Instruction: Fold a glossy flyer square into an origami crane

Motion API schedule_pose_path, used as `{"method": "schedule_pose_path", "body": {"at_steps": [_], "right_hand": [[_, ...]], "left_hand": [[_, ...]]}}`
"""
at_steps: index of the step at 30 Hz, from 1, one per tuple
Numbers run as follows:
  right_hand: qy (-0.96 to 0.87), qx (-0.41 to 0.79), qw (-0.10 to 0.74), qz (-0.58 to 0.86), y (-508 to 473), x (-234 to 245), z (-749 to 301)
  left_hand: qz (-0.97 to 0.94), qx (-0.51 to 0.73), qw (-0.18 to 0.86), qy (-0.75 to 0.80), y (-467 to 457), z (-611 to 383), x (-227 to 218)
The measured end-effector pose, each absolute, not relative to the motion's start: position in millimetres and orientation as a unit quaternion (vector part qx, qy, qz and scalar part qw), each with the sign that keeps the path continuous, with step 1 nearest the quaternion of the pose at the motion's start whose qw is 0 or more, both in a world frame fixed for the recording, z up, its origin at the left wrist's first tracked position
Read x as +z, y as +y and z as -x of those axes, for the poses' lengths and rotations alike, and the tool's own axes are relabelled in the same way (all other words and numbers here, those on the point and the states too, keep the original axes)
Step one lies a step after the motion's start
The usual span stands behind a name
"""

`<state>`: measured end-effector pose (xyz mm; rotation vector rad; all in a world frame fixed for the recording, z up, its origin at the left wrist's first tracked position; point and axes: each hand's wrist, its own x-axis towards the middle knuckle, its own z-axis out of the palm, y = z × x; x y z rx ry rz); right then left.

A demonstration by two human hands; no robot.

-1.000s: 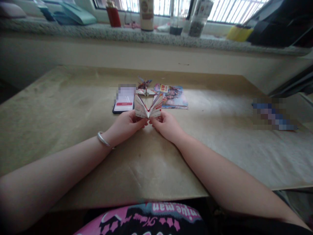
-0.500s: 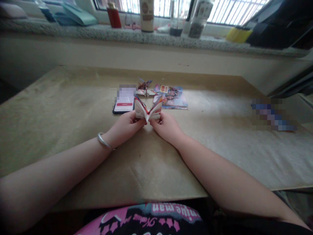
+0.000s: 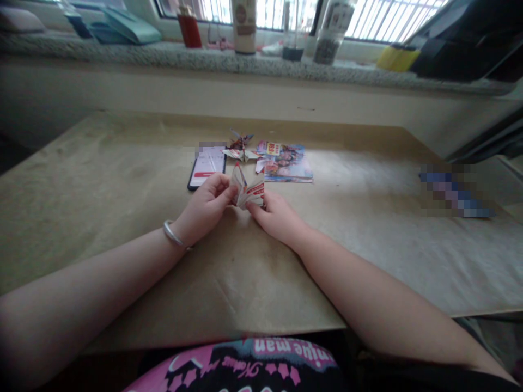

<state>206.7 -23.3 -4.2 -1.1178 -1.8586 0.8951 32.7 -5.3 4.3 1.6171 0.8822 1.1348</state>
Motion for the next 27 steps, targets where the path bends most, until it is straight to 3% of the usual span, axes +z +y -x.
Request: {"method": "schedule_pose_path", "body": {"at_steps": [5, 12, 16, 20, 27], "right_hand": [[-0.655, 0.395, 0.469, 0.442, -20.7, -10.5, -208.3], [-0.656, 0.446, 0.457, 0.402, -21.8, -7.7, -202.8], [-0.626, 0.453, 0.491, 0.403, -23.6, -5.5, -202.2], [-0.602, 0.443, 0.528, 0.403, -23.3, -3.1, -203.3], [-0.631, 0.41, 0.518, 0.406, -23.4, -3.4, -204.3]], "left_hand": [[-0.639, 0.467, 0.509, 0.339, -4.9, -33.3, 3.6], [-0.636, 0.489, 0.484, 0.351, -7.6, -33.1, 6.3], [-0.627, 0.501, 0.484, 0.347, -7.2, -33.5, 6.1], [-0.615, 0.497, 0.505, 0.346, -7.7, -34.9, 4.2], [-0.638, 0.47, 0.501, 0.347, -12.4, -35.1, 6.2]]}}
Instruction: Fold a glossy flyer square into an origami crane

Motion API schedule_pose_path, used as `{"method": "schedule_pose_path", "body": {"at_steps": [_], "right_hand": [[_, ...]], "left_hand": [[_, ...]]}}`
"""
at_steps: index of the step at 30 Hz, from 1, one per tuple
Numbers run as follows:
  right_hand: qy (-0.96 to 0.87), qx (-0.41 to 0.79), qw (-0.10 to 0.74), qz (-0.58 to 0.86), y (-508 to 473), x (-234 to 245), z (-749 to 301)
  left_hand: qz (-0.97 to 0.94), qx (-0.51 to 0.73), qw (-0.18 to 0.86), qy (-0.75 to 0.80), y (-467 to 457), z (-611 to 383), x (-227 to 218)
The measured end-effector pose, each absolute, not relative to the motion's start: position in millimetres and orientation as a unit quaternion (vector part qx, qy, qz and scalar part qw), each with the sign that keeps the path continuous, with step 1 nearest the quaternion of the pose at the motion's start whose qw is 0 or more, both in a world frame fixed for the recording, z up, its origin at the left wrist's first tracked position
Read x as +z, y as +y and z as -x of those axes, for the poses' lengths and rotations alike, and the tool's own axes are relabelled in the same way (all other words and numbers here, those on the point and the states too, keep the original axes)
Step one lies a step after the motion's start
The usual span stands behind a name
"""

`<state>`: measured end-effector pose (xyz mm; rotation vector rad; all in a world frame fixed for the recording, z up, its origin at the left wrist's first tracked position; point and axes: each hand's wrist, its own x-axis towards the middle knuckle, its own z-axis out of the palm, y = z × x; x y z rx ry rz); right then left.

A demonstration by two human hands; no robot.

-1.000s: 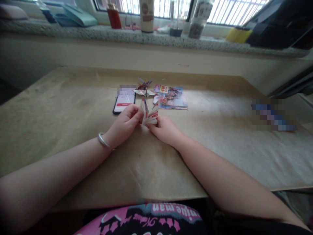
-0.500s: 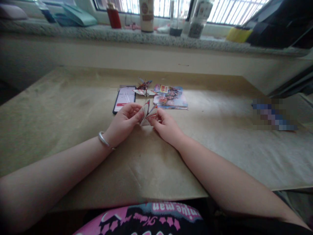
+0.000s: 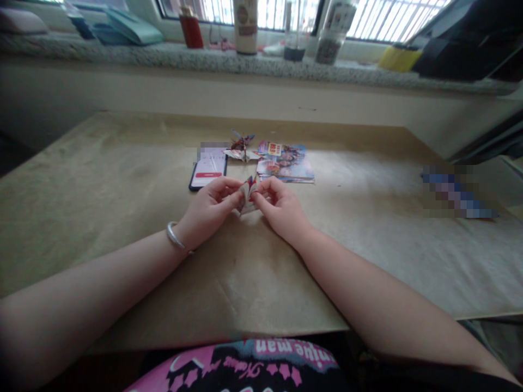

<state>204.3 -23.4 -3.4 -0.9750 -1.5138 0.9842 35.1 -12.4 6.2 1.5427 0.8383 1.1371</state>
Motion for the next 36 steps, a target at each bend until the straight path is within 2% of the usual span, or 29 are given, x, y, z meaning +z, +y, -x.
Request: {"method": "schedule_pose_path", "body": {"at_steps": [24, 31, 36], "right_hand": [[-0.65, 0.371, 0.535, 0.393, -35, 5, -201], [-0.662, 0.313, 0.549, 0.404, -38, 8, -201], [-0.664, 0.281, 0.552, 0.42, -39, 10, -201]], "left_hand": [[-0.654, 0.522, 0.454, 0.307, -18, -39, 14], [-0.63, 0.518, 0.5, 0.292, -18, -38, 12], [-0.63, 0.524, 0.474, 0.321, -18, -38, 10]]}}
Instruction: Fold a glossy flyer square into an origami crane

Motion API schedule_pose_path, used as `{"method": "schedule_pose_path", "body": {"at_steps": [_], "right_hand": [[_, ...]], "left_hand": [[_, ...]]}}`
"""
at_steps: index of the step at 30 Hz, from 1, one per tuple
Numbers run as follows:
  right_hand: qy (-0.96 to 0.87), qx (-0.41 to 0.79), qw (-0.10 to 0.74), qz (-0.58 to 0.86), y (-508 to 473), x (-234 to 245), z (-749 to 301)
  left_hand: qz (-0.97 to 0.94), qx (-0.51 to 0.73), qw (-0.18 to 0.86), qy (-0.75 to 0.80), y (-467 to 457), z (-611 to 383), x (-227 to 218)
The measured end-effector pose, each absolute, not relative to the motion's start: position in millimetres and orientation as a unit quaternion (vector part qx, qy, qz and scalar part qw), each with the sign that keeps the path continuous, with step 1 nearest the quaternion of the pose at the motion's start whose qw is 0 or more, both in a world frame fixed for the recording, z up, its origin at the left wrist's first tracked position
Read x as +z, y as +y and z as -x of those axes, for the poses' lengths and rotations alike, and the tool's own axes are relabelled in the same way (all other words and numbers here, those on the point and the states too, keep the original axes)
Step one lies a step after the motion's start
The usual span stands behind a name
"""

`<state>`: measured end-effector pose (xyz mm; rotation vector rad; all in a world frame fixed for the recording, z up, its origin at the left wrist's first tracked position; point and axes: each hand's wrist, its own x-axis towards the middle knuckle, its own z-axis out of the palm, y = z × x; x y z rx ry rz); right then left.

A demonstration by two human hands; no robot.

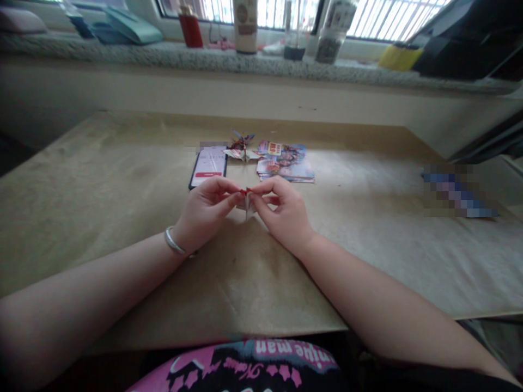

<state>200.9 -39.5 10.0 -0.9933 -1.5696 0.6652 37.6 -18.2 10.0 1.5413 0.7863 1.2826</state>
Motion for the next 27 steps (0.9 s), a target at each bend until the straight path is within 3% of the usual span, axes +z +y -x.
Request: {"method": "schedule_pose_path", "body": {"at_steps": [11, 17, 27], "right_hand": [[-0.69, 0.298, 0.52, 0.407, -40.1, 11.4, -203.3], [-0.741, 0.263, 0.486, 0.381, -40.8, 13.1, -206.1], [-0.655, 0.301, 0.526, 0.452, -38.6, 8.3, -199.7]], "left_hand": [[-0.671, 0.502, 0.444, 0.317, -19.7, -37.2, 15.0], [-0.687, 0.471, 0.476, 0.283, -20.2, -37.1, 16.8], [-0.669, 0.458, 0.516, 0.277, -18.2, -41.4, 7.1]]}}
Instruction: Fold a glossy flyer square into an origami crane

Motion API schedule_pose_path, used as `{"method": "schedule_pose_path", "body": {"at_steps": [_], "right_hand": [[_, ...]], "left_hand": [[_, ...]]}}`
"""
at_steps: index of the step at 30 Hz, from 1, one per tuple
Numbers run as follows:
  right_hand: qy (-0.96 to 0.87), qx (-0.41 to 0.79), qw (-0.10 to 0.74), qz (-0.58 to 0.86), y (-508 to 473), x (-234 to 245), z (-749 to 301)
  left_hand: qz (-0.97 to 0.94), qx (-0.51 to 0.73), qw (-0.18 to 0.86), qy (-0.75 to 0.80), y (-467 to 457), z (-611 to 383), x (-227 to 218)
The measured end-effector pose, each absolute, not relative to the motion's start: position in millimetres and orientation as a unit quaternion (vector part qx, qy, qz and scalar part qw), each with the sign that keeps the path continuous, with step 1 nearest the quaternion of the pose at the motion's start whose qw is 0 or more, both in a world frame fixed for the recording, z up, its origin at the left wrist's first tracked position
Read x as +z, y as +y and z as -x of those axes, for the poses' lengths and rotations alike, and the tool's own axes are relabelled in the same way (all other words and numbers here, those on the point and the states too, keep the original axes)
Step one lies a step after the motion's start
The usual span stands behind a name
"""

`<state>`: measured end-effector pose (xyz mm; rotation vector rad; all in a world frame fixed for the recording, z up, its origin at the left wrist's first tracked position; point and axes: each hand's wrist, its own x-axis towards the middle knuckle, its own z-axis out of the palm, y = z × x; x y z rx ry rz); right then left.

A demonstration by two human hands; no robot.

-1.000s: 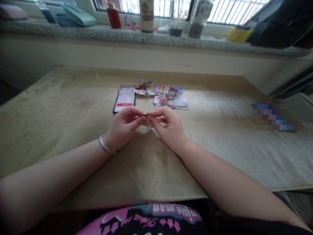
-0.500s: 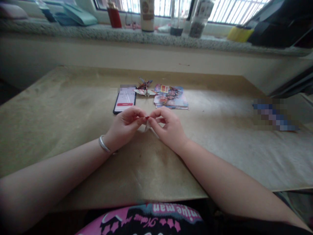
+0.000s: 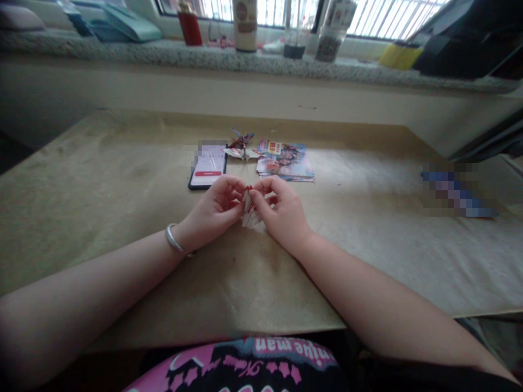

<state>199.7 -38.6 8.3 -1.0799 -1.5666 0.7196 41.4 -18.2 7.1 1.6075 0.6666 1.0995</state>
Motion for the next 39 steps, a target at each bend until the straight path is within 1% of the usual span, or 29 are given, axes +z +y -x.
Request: {"method": "schedule_pose_path", "body": {"at_steps": [3, 8, 10, 14, 17, 22, 26, 29, 34, 39], "right_hand": [[-0.646, 0.315, 0.518, 0.464, -35, 6, -202], [-0.648, 0.403, 0.487, 0.424, -27, -1, -203], [-0.644, 0.414, 0.485, 0.422, -25, -4, -203], [-0.624, 0.395, 0.504, 0.447, -23, -7, -203], [-0.615, 0.388, 0.512, 0.458, -23, -7, -203], [-0.625, 0.37, 0.486, 0.486, -23, -4, -205], [-0.651, 0.35, 0.469, 0.484, -22, -1, -206], [-0.65, 0.35, 0.457, 0.496, -21, -1, -205], [-0.653, 0.368, 0.408, 0.521, -21, -3, -206], [-0.661, 0.346, 0.413, 0.523, -18, -6, -208]], "left_hand": [[-0.659, 0.449, 0.532, 0.283, -16, -41, 4], [-0.626, 0.451, 0.563, 0.297, -9, -39, 1], [-0.621, 0.445, 0.571, 0.301, -7, -38, 0], [-0.626, 0.422, 0.592, 0.282, -6, -37, -2], [-0.646, 0.397, 0.58, 0.299, -8, -38, -1], [-0.634, 0.379, 0.577, 0.348, -9, -39, 2], [-0.617, 0.396, 0.561, 0.385, -8, -39, 2], [-0.605, 0.416, 0.564, 0.378, -7, -38, 2], [-0.599, 0.419, 0.59, 0.343, -6, -36, 1], [-0.609, 0.402, 0.598, 0.332, -3, -36, -3]]}}
